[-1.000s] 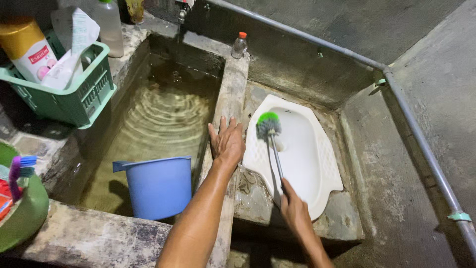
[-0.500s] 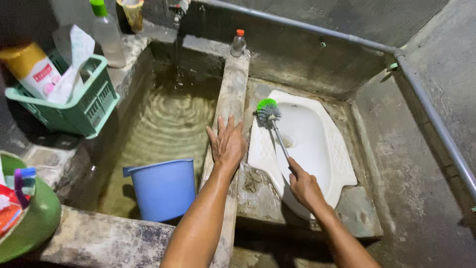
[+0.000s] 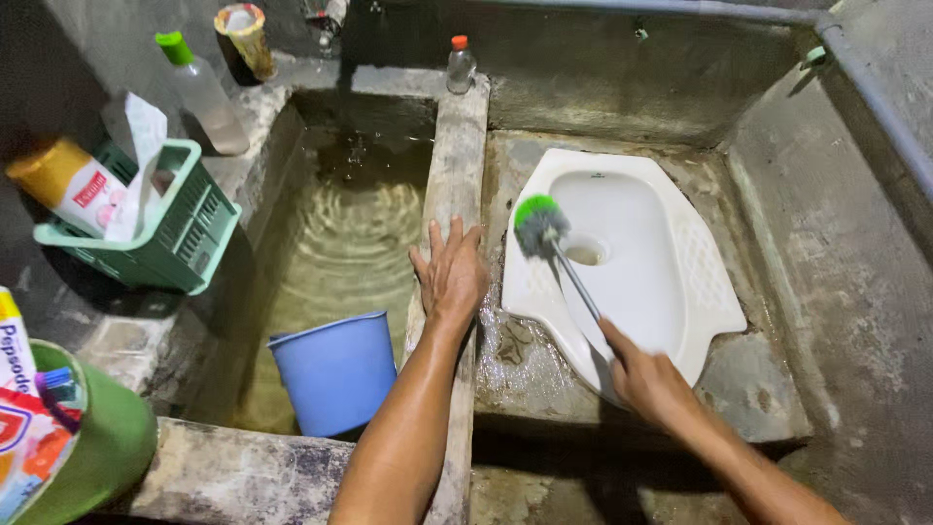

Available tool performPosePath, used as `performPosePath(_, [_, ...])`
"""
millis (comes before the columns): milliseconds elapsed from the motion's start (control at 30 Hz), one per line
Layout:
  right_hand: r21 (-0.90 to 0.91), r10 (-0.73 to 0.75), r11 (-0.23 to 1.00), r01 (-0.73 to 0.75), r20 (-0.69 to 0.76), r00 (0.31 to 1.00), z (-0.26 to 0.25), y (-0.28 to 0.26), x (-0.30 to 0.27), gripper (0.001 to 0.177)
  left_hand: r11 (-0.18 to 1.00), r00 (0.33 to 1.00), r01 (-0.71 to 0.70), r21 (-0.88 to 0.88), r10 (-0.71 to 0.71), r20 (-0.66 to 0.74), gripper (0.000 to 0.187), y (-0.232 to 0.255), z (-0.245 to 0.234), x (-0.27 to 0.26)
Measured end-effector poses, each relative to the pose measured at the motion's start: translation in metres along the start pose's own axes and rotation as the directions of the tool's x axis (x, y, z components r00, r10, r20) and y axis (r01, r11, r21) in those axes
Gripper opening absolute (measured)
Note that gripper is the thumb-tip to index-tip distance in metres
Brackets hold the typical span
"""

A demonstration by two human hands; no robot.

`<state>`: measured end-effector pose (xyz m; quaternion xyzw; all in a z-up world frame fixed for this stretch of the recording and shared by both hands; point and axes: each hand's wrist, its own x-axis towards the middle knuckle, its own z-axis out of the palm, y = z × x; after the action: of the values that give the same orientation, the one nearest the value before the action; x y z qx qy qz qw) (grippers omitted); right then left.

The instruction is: The person cleans a squat toilet using a long-handled brush, scrubbing the interior porcelain and surrounding concrete surfaces.

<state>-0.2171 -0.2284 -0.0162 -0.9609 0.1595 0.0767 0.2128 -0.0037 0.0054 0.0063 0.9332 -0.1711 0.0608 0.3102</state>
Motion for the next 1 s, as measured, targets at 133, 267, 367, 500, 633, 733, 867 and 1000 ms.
performPosePath(133, [0.092,-0.094,0.991,0.101,-0.078,0.992,-0.007,-0.027,0.046,0.063,1.000,1.000,-0.017,0.024,0.018,-0.018,0.044,0.002,-0.004,-0.002])
performPosePath(267, [0.020,-0.106,0.994,0.106,-0.016,0.994,-0.010,-0.015,-0.006,0.064,0.997,1.000,-0.022,0.069,0.023,-0.020,0.046,0.001,-0.004,-0.003])
performPosePath(367, [-0.031,0.066,0.998,-0.060,0.268,0.961,-0.005,0.004,-0.081,0.077,0.998,0.999,-0.014,0.058,0.016,-0.038,0.046,-0.003,0.006,0.000])
performPosePath(500, [0.038,-0.025,0.999,0.019,0.173,0.985,0.005,0.020,-0.106,0.083,0.995,1.000,-0.011,0.095,0.011,-0.004,0.046,-0.003,0.011,0.001])
performPosePath(633, [-0.019,-0.077,0.997,0.079,0.093,0.993,0.002,0.011,-0.031,0.071,0.998,1.000,0.002,0.070,-0.004,0.029,0.047,0.005,-0.004,0.001])
performPosePath(733, [0.038,-0.048,0.998,0.047,0.025,0.999,-0.002,-0.002,0.020,0.067,0.998,0.999,0.011,0.055,-0.013,0.047,0.048,0.008,-0.011,-0.001])
performPosePath(867, [0.049,-0.127,0.990,0.129,-0.048,0.991,-0.001,0.004,0.024,0.066,0.997,0.999,0.020,0.077,-0.023,0.049,0.047,0.011,-0.014,-0.004])
performPosePath(1000, [0.060,-0.306,0.948,0.312,-0.095,0.947,0.006,0.024,-0.052,0.072,0.997,1.000,0.003,0.075,-0.004,0.012,0.047,0.010,-0.009,-0.002])
